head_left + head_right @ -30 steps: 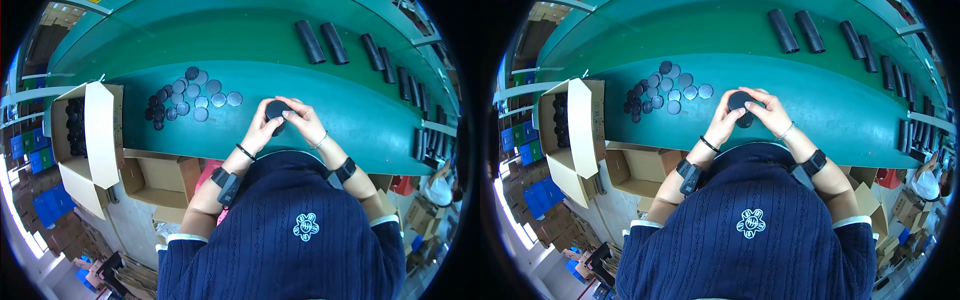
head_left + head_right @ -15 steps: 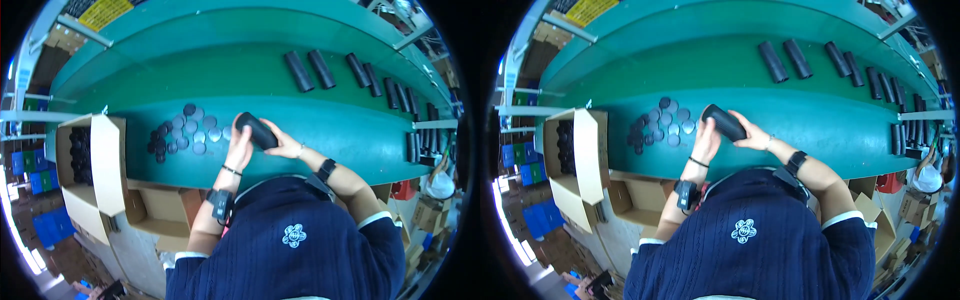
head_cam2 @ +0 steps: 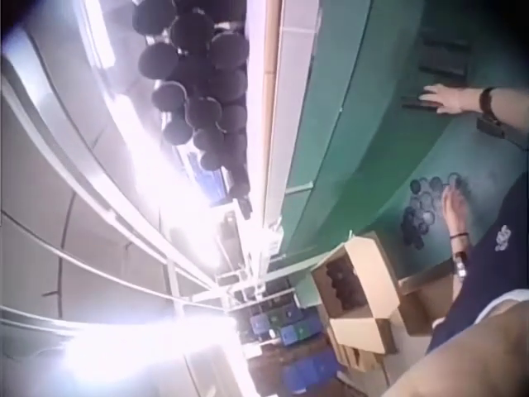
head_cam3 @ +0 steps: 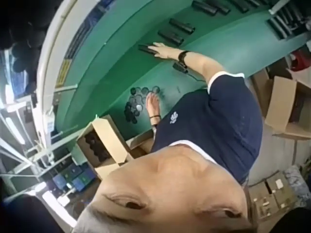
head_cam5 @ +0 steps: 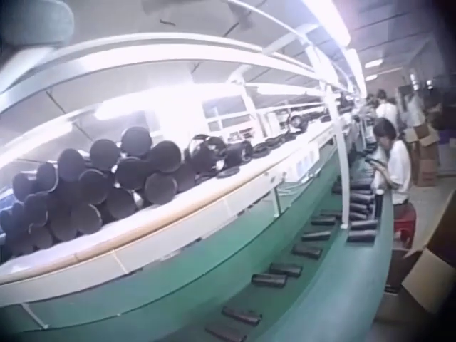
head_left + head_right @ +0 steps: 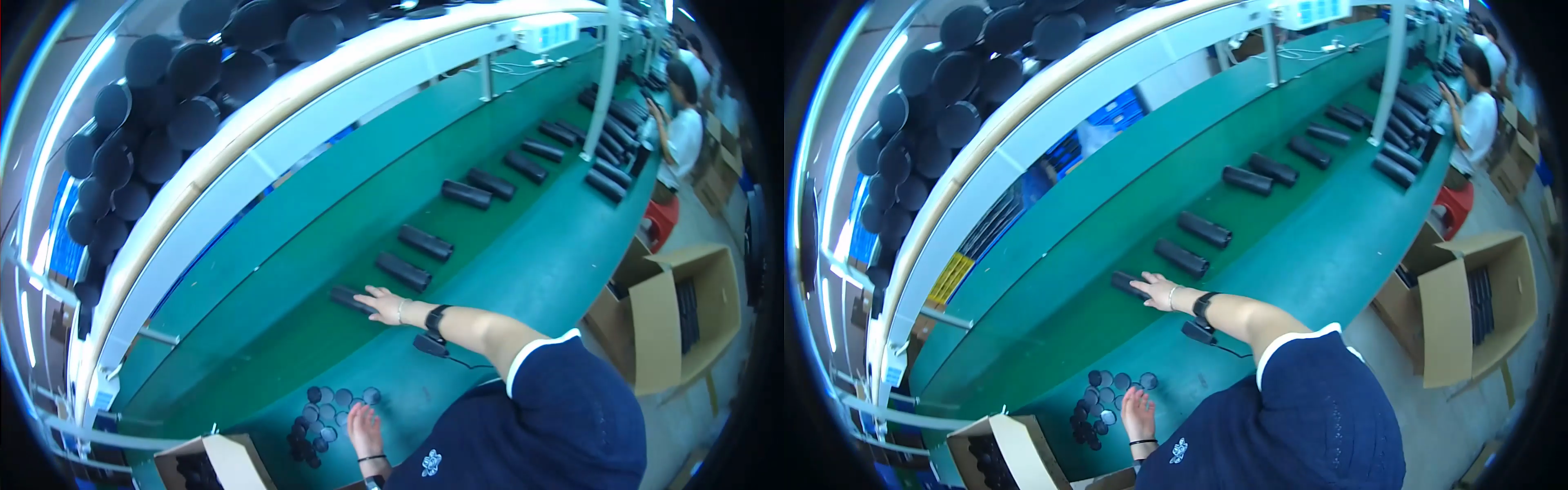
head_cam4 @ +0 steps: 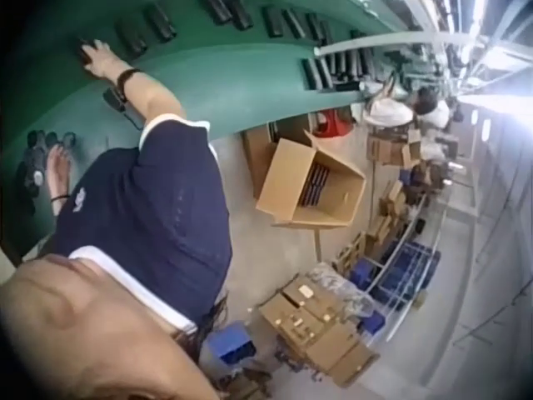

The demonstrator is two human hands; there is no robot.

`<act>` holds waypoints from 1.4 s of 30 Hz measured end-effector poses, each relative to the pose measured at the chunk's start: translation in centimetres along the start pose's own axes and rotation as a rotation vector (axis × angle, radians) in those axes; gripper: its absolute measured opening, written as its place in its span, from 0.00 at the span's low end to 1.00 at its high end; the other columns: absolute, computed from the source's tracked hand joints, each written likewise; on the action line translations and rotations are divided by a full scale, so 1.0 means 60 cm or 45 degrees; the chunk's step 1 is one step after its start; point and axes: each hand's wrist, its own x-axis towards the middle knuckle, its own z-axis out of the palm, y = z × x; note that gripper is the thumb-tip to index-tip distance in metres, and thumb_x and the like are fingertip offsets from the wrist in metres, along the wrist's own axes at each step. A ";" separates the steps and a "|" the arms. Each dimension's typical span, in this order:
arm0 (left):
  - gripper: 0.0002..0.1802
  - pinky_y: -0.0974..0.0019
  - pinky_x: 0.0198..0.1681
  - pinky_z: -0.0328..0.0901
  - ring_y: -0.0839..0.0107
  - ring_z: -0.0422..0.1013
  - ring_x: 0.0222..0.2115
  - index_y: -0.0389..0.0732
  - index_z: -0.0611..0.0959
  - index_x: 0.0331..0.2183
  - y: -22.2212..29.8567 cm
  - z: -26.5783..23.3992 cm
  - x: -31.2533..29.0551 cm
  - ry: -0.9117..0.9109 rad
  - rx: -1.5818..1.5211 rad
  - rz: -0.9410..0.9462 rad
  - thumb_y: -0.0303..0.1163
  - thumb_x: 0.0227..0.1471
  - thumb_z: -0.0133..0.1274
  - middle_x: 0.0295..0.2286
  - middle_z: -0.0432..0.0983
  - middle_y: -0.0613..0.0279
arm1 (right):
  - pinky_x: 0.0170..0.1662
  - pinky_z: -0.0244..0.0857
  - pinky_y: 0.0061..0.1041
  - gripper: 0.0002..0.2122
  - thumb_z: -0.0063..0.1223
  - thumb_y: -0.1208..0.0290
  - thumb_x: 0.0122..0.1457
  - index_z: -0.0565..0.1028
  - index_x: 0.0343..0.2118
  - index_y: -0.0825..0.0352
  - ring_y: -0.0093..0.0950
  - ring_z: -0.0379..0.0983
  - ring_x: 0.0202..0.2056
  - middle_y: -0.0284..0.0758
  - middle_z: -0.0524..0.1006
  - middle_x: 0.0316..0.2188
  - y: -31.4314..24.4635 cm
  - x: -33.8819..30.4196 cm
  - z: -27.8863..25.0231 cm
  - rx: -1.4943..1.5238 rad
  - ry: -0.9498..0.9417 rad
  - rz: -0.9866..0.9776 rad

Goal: The person caps black cylinders by hand, places them into a cardboard box, and covers them with newspaper before moving the box aside to begin a new one.

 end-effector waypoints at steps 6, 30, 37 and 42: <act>0.18 0.64 0.38 0.61 0.69 0.64 0.36 0.42 0.70 0.46 -0.001 0.057 0.052 -0.250 -0.049 -0.203 0.35 0.53 0.48 0.37 0.69 0.61 | 0.47 0.65 0.35 0.11 0.46 0.69 0.57 0.74 0.41 0.64 0.40 0.71 0.42 0.42 0.75 0.37 0.048 -0.402 -0.117 0.011 0.056 0.290; 0.12 0.63 0.36 0.67 0.67 0.72 0.32 0.39 0.77 0.39 -0.471 0.822 -0.329 -1.273 0.542 -1.198 0.33 0.53 0.50 0.32 0.75 0.61 | 0.44 0.67 0.32 0.28 0.58 0.64 0.49 0.66 0.54 0.65 0.38 0.73 0.41 0.45 0.76 0.41 -0.071 -1.531 -0.443 0.297 0.597 1.925; 0.12 0.62 0.36 0.68 0.66 0.73 0.33 0.39 0.76 0.40 -0.691 0.960 -0.560 -1.606 0.705 -1.598 0.33 0.57 0.46 0.34 0.76 0.59 | 0.52 0.61 0.34 0.27 0.58 0.67 0.49 0.66 0.54 0.65 0.43 0.66 0.51 0.48 0.69 0.50 -0.070 -1.671 -0.520 0.061 0.316 2.277; 0.10 0.67 0.33 0.68 0.70 0.71 0.30 0.41 0.75 0.39 -0.813 1.007 -0.666 -1.681 0.926 -1.711 0.33 0.56 0.48 0.32 0.74 0.62 | 0.52 0.62 0.36 0.27 0.57 0.67 0.51 0.64 0.56 0.63 0.45 0.66 0.50 0.49 0.70 0.48 -0.108 -1.647 -0.584 0.055 0.316 2.292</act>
